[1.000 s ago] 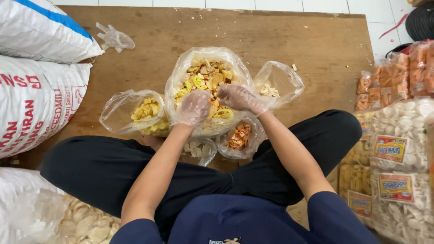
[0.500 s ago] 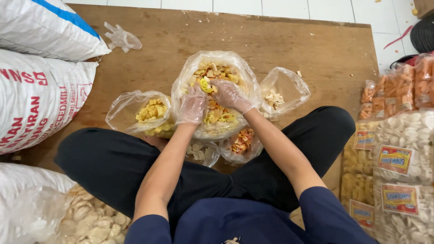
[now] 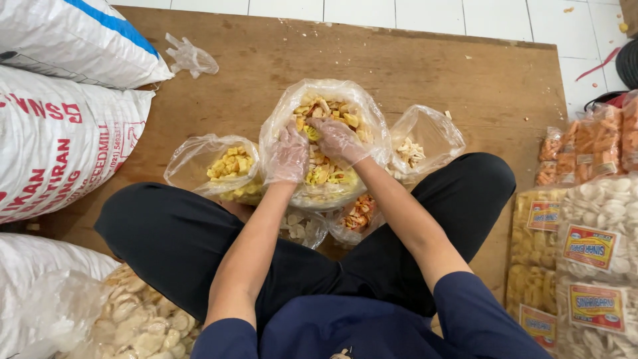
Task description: Sorting and mixing various snack food items into plastic bags while sitting on the floor
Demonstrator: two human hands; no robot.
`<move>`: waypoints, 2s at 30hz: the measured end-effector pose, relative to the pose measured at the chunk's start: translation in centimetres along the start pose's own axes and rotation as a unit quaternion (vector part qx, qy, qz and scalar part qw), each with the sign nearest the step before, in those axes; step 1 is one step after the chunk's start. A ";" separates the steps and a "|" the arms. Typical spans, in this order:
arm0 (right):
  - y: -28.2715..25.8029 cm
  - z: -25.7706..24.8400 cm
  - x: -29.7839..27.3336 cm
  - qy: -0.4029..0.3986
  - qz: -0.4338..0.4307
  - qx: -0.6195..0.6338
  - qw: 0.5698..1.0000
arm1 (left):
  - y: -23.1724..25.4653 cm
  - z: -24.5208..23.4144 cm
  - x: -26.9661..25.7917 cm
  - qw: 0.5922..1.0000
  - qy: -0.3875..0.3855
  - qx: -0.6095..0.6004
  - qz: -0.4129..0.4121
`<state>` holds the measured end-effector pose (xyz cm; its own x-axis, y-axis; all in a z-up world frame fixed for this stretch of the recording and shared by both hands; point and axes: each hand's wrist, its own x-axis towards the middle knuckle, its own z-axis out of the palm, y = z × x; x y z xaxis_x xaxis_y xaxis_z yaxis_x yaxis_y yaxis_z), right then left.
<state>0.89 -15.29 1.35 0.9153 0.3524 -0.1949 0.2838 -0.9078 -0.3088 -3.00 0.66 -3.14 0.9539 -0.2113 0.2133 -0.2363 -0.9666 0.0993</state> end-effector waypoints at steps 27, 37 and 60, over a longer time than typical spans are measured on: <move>1.0 0.7 -1.3 0.070 0.005 0.173 0.982 | -0.1 1.9 2.7 0.971 -0.147 -0.171 -0.079; -1.5 -2.3 -3.2 0.114 -0.040 0.247 0.962 | 0.9 -4.9 1.3 0.905 -0.145 -0.372 -0.148; 1.6 -5.2 -9.7 0.097 -0.004 0.487 0.868 | 4.8 -10.4 -0.1 0.855 -0.119 -0.496 -0.092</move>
<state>-6.06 -21.33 7.62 0.9723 0.2263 -0.0580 0.0003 -0.2495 -0.9684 -6.14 -2.47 7.41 0.9745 -0.2070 -0.0861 -0.0069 -0.4118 0.9113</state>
